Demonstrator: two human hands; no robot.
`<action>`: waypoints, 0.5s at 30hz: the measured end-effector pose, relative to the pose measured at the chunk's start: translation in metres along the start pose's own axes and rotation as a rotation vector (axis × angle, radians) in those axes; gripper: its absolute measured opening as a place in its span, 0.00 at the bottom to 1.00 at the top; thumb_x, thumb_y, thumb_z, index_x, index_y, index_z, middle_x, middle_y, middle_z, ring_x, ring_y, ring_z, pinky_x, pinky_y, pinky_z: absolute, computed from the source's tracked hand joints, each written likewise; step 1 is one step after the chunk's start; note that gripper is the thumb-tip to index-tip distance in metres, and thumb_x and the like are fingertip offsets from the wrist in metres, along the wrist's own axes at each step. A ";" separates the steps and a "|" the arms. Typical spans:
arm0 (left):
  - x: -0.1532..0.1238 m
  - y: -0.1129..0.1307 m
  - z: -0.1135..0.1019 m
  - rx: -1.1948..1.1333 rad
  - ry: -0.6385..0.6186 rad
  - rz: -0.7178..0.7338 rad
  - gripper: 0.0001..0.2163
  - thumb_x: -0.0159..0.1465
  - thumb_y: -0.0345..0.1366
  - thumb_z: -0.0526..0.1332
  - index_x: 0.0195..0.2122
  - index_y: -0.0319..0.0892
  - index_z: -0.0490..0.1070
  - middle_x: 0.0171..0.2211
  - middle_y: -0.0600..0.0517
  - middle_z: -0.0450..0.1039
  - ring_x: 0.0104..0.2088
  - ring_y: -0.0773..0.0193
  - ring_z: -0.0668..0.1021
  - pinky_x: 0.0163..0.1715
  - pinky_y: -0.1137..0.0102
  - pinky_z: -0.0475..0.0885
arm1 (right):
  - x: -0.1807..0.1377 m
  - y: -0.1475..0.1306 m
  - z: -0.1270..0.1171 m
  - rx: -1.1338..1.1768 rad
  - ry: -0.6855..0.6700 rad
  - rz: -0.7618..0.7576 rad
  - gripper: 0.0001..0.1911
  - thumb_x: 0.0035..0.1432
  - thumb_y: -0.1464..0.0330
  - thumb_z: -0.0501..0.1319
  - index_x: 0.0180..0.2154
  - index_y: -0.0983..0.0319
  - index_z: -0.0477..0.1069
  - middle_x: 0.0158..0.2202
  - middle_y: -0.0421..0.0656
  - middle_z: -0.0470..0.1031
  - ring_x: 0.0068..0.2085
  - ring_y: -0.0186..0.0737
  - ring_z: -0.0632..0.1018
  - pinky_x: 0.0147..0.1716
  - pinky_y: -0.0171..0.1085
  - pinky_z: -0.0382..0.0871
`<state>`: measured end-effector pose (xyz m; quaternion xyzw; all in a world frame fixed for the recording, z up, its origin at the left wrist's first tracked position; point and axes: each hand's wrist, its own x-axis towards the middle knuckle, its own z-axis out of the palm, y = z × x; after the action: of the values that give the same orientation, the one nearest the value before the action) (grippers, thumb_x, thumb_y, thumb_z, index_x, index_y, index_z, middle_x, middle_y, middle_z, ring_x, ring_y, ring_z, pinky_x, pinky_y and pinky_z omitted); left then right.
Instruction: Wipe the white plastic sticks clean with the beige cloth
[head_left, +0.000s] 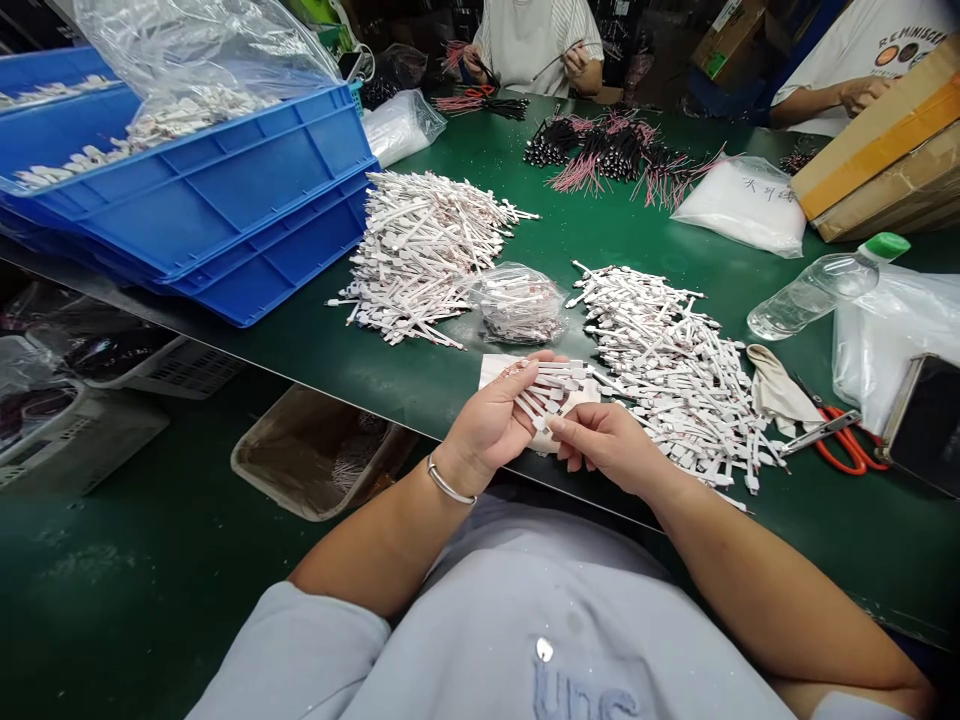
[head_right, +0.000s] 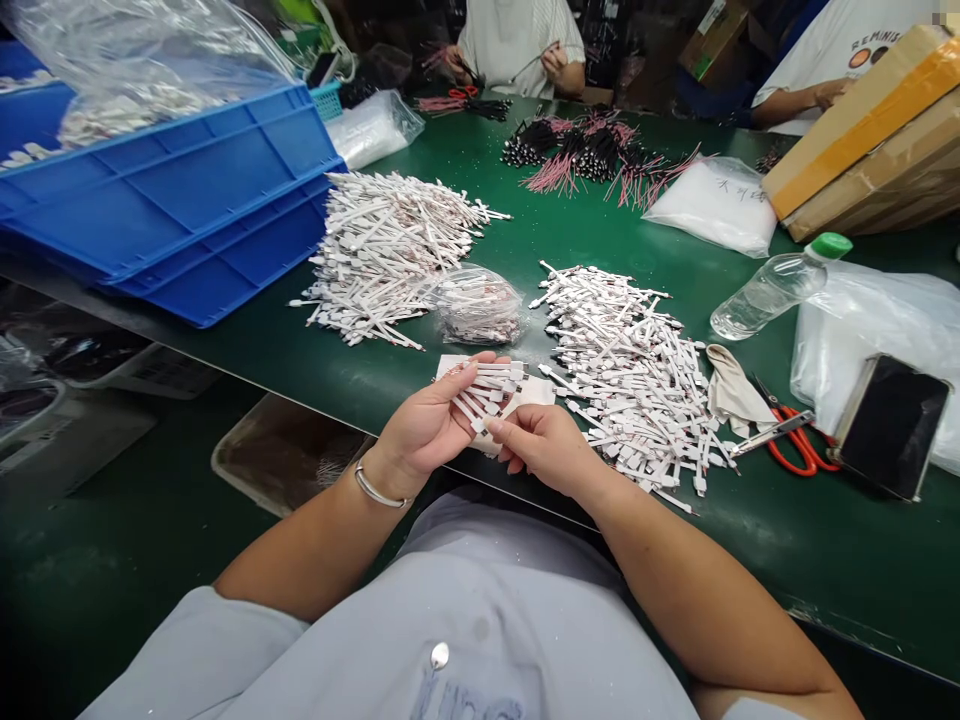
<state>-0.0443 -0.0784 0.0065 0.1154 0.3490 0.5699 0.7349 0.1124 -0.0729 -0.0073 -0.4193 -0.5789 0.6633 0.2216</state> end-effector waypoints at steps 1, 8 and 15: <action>0.001 0.000 0.000 0.012 0.003 0.004 0.07 0.63 0.29 0.56 0.39 0.37 0.73 0.40 0.47 0.77 0.41 0.60 0.78 0.50 0.61 0.70 | -0.001 -0.001 0.000 0.010 -0.017 0.027 0.31 0.49 0.42 0.65 0.24 0.66 0.69 0.20 0.44 0.70 0.18 0.32 0.69 0.14 0.24 0.57; -0.007 0.005 0.001 0.547 -0.089 0.292 0.09 0.60 0.36 0.62 0.40 0.39 0.76 0.43 0.46 0.76 0.44 0.58 0.76 0.50 0.66 0.67 | -0.003 -0.006 0.000 0.396 -0.293 0.191 0.38 0.53 0.37 0.59 0.37 0.68 0.73 0.36 0.52 0.74 0.35 0.41 0.77 0.27 0.28 0.70; -0.020 0.010 0.011 0.844 -0.462 0.237 0.18 0.48 0.25 0.68 0.41 0.43 0.77 0.43 0.44 0.75 0.51 0.50 0.72 0.57 0.62 0.59 | 0.000 -0.006 -0.002 0.564 -0.323 0.089 0.42 0.49 0.32 0.57 0.41 0.65 0.72 0.39 0.49 0.73 0.46 0.48 0.73 0.45 0.40 0.70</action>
<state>-0.0464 -0.0913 0.0281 0.5651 0.3620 0.4180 0.6123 0.1131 -0.0701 -0.0012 -0.2555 -0.3813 0.8645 0.2050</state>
